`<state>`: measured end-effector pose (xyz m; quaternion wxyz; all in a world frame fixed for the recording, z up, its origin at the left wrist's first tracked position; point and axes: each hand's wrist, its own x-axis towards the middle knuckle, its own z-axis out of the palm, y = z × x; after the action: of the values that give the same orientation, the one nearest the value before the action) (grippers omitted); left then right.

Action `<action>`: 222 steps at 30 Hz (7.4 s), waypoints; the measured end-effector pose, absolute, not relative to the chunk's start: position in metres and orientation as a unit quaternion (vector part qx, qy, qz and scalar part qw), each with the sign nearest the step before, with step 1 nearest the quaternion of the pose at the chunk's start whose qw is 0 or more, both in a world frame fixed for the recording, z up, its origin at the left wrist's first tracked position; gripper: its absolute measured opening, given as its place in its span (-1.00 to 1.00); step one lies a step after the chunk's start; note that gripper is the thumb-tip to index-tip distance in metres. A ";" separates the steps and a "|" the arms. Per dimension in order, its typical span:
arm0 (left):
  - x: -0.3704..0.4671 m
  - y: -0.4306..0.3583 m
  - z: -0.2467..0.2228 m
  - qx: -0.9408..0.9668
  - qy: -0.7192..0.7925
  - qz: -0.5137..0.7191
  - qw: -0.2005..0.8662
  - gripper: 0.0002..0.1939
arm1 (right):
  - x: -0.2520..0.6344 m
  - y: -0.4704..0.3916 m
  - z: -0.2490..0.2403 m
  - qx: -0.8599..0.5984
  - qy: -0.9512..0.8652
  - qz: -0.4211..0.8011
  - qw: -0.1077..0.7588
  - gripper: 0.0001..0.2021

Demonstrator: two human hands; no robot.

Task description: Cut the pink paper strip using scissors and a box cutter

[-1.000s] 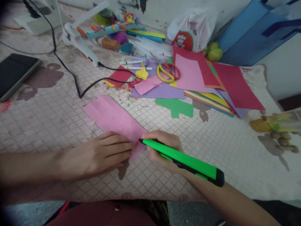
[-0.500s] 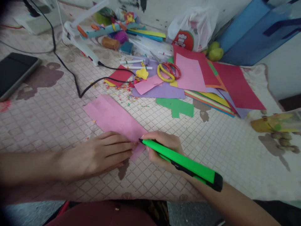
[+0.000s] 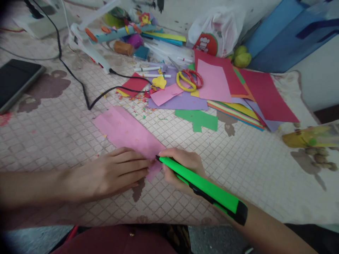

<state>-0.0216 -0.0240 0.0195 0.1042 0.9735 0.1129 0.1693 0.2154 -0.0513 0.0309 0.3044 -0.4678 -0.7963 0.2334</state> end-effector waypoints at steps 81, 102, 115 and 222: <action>-0.008 0.024 0.039 0.917 0.337 0.126 0.171 -0.80 | 0.251 -0.030 0.024 -0.503 -0.683 0.365 0.384 -0.85; 0.028 -0.008 0.033 0.880 0.375 0.127 0.262 -0.96 | 0.250 -0.031 0.028 -0.515 -0.691 0.352 0.365 -0.85; -0.006 0.011 0.026 0.901 0.287 0.181 0.270 -0.63 | 0.239 -0.045 0.030 -0.491 -0.718 0.362 0.335 -0.85; -0.005 0.017 0.014 0.949 0.174 0.144 0.219 -0.65 | 0.236 -0.043 0.028 -0.505 -0.749 0.273 0.330 -0.82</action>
<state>-0.0055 0.0167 0.0141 0.2193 0.9491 0.1740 0.1445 0.2364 -0.0432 0.0276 0.3303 -0.5054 -0.7489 0.2733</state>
